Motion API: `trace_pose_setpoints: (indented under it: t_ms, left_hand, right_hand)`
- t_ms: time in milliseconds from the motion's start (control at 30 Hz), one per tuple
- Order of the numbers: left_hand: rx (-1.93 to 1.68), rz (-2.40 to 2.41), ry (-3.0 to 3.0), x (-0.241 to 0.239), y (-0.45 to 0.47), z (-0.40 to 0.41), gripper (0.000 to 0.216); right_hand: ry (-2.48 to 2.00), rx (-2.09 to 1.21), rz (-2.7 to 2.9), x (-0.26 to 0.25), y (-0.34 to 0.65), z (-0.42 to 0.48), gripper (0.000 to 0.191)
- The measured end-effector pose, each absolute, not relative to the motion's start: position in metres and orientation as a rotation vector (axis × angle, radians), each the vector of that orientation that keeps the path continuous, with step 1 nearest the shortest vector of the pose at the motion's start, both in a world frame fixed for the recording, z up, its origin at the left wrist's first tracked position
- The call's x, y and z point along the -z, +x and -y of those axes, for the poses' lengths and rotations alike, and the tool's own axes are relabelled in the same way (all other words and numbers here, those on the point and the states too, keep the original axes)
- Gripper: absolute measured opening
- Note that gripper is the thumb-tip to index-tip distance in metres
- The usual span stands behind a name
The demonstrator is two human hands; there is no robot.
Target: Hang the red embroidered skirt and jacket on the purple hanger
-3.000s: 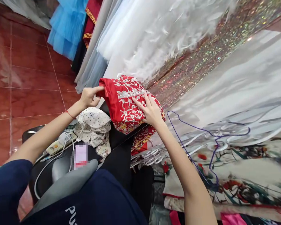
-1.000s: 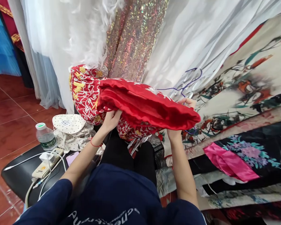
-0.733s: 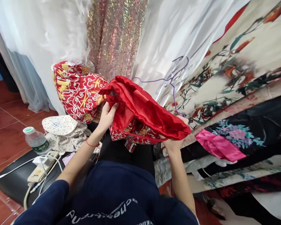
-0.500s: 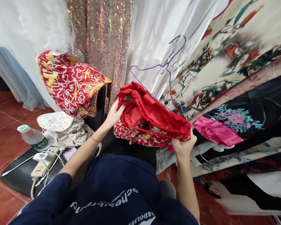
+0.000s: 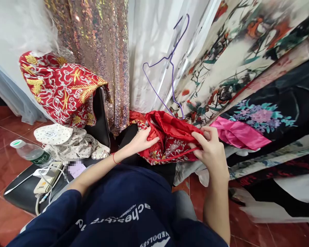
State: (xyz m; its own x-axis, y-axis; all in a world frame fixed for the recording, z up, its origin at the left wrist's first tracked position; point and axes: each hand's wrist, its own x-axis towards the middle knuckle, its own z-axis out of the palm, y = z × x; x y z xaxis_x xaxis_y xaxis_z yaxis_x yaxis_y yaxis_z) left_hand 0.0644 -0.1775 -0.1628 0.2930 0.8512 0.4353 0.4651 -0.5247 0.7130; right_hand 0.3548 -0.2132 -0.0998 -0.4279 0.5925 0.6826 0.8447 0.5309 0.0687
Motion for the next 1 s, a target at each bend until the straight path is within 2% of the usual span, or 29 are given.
trace_pose_setpoints:
  t_ms: [167,300,433,567,767,933,1000]
  left_hand:
    - [-1.142,-1.221,2.068,0.159,0.039,0.129,0.019]
    - [-1.103,-1.431,2.070,0.143,0.012,0.079,0.028]
    - [-1.005,-1.809,2.131,0.121,0.000,0.049,0.024]
    - [-1.105,-1.835,2.073,0.101,-0.001,0.026,0.025]
    - [-1.429,-1.651,1.830,0.097,-0.011,-0.024,0.030]
    - [-1.567,-1.474,1.679,0.106,-0.014,-0.052,0.032]
    - [-1.614,-1.373,1.586,0.106,-0.008,-0.058,0.033]
  right_hand:
    - [-1.250,0.606,2.222,0.097,0.371,0.202,0.010]
    - [-1.058,0.417,2.192,0.090,0.365,0.203,0.011]
    - [-0.773,0.220,2.214,0.080,0.332,0.210,0.004]
    - [-0.615,-0.048,2.385,0.069,0.311,0.206,0.017]
    - [-0.756,-0.326,2.465,0.055,0.348,0.179,0.038]
    - [-1.312,0.099,2.612,0.071,0.389,0.140,0.030]
    - [-1.393,0.153,2.621,0.080,0.399,0.123,0.025]
